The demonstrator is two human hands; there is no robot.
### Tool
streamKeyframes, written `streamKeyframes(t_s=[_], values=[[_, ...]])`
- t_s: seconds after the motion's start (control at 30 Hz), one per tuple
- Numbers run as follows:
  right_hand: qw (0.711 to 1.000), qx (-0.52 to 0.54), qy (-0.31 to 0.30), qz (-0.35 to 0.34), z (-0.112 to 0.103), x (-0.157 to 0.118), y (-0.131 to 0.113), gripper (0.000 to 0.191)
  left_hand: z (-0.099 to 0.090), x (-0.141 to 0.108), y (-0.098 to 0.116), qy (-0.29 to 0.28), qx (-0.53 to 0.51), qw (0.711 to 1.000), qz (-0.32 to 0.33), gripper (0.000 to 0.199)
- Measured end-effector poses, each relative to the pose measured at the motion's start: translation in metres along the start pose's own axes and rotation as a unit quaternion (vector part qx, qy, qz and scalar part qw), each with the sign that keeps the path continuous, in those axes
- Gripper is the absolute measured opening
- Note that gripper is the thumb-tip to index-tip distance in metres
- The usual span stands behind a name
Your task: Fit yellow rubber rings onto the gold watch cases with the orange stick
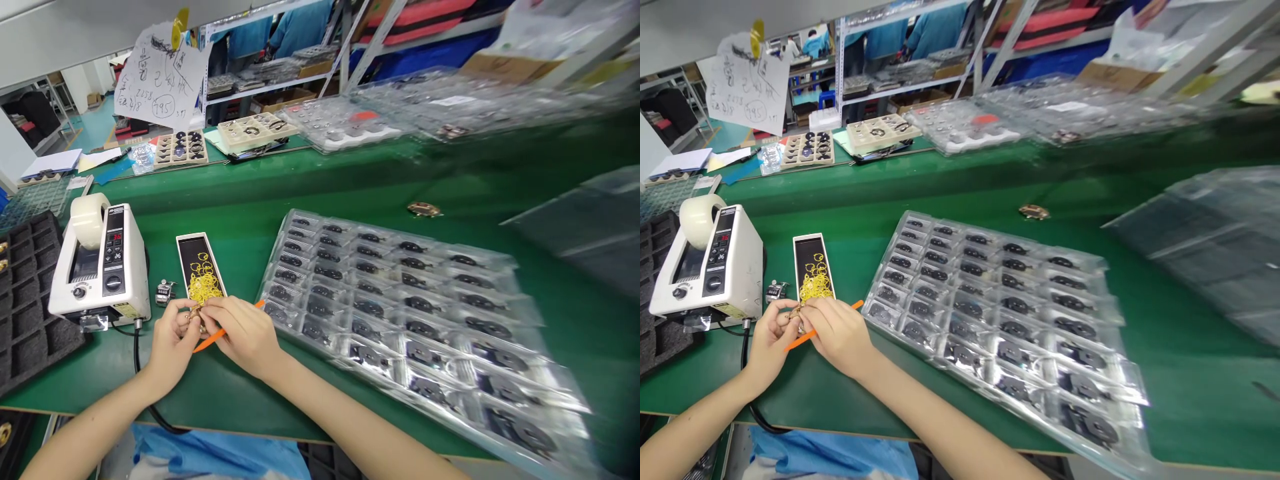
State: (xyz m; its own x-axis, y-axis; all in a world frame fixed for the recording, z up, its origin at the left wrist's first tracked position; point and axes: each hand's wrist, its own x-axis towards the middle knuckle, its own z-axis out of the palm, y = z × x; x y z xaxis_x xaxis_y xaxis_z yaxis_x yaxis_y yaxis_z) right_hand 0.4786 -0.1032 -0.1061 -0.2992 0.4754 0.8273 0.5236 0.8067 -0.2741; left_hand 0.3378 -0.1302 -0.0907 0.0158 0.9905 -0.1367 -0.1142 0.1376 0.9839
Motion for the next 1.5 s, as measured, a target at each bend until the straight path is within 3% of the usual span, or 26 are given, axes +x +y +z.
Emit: streamKeyframes(t_s=[0.07,0.17,0.27,0.33,0.4,0.73,1.0,1.1,1.3,1.4,1.5], values=[[0.997,0.063,-0.011,0.048,-0.005,0.002,0.003,0.004,-0.001,0.003,0.005,0.003,-0.021,1.0,-0.023,0.031],[0.968,0.154,-0.052,0.191,-0.018,0.008,0.01,0.007,-0.005,0.006,0.012,-0.006,-0.046,0.998,-0.051,0.035],[0.913,0.245,-0.173,0.275,-0.029,0.015,0.014,0.019,-0.009,0.006,0.016,-0.033,-0.06,0.995,-0.071,0.036],[0.884,0.3,-0.251,0.256,-0.033,0.018,0.014,0.022,-0.011,0.006,0.017,-0.051,-0.06,0.994,-0.08,0.035],[0.872,0.328,-0.286,0.223,-0.034,0.019,0.012,0.023,-0.012,0.005,0.017,-0.068,-0.065,0.992,-0.089,0.034],[0.893,0.303,-0.304,0.134,-0.034,0.016,0.008,0.017,-0.012,0.006,0.024,-0.106,-0.024,0.991,-0.072,0.028],[0.901,0.266,-0.323,0.11,-0.036,0.017,0.006,0.023,-0.013,0.006,0.024,-0.136,-0.006,0.983,-0.124,0.018],[0.891,0.278,-0.339,0.117,-0.036,0.017,0.006,0.025,-0.013,0.006,0.023,-0.146,-0.003,0.98,-0.132,0.014],[0.841,0.376,-0.341,0.188,-0.029,0.015,0.002,0.033,-0.011,0.007,0.023,-0.149,-0.005,0.977,-0.153,0.017],[0.839,0.37,-0.318,0.241,-0.029,0.015,0.002,0.039,-0.013,0.008,0.025,-0.128,-0.014,0.982,-0.136,0.024],[0.848,0.347,-0.314,0.247,-0.032,0.016,0.005,0.04,-0.015,0.008,0.028,-0.116,-0.014,0.986,-0.116,0.033]])
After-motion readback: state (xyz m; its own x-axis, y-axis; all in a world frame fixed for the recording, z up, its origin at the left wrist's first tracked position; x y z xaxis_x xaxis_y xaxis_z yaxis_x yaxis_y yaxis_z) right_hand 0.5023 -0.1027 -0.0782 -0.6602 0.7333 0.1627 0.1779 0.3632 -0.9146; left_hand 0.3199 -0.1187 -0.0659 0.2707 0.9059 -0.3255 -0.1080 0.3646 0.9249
